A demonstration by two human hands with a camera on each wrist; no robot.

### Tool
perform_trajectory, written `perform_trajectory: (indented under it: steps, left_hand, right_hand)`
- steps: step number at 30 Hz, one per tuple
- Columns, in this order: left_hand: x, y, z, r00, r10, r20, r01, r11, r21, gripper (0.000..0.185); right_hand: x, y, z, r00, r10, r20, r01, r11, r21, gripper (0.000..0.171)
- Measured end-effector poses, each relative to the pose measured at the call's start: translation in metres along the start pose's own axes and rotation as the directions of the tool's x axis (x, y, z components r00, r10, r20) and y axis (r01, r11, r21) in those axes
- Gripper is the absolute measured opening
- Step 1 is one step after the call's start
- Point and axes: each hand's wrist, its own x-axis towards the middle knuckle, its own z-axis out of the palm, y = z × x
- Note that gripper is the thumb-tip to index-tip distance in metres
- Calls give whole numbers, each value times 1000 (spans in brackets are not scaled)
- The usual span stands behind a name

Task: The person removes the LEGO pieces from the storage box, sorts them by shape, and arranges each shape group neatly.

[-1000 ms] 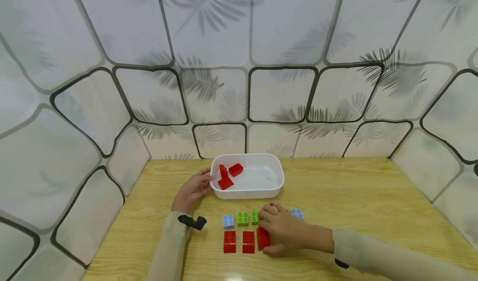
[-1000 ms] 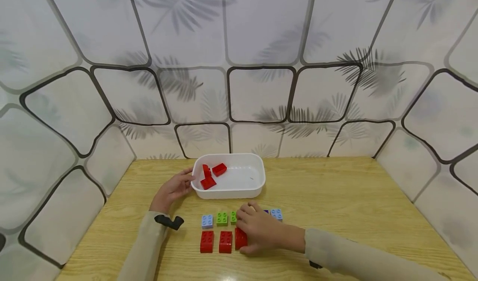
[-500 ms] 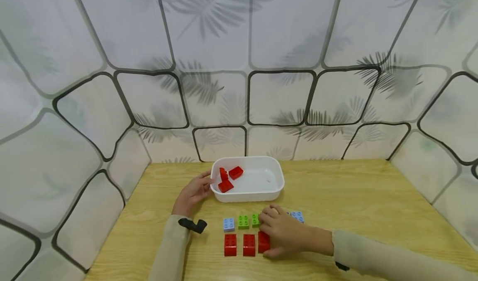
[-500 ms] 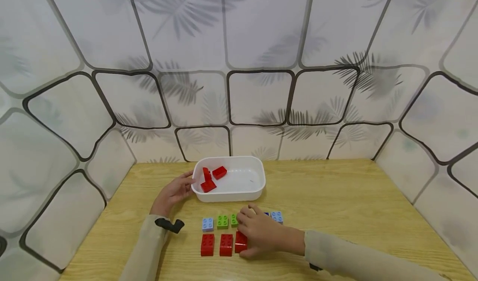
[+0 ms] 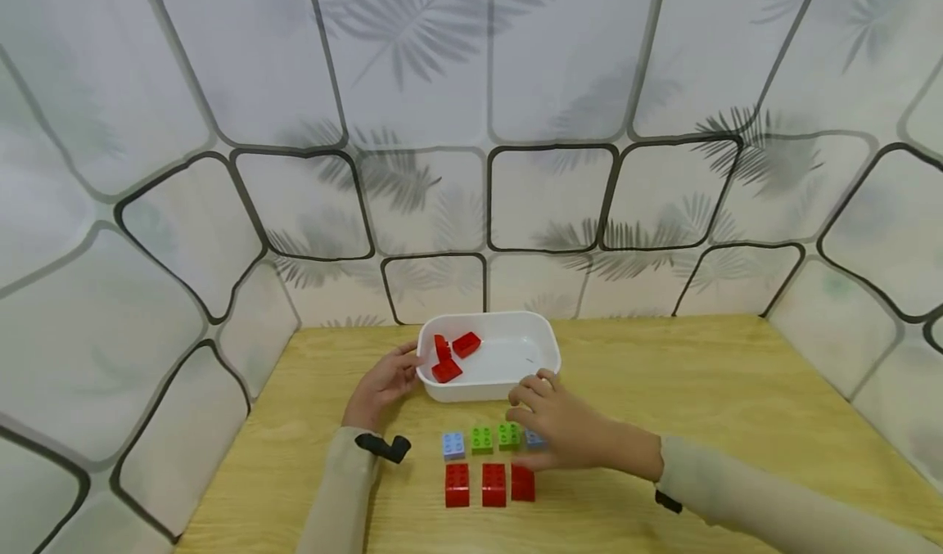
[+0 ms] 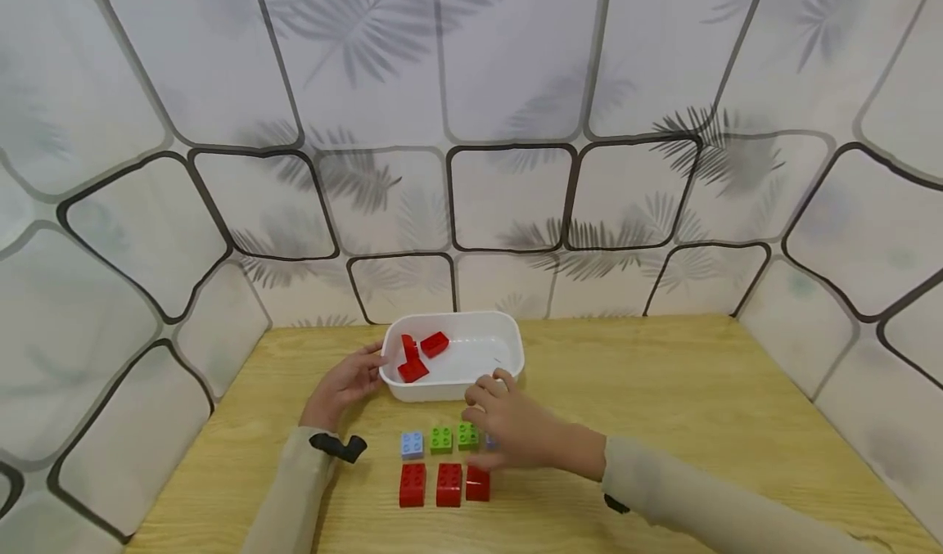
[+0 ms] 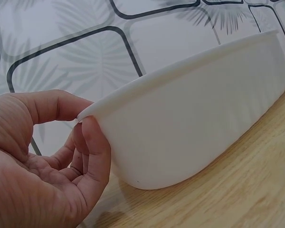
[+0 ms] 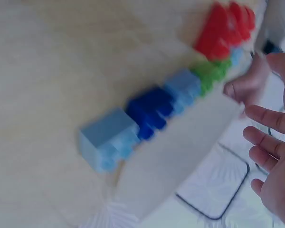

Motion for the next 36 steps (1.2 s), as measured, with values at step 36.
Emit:
perform_trajectory:
  steps: [36]
  left_hand:
    - [4, 1, -3, 999, -9, 45, 11, 999, -41, 57]
  right_hand:
    - [116, 78, 48, 956, 83, 281, -123, 984, 129, 42]
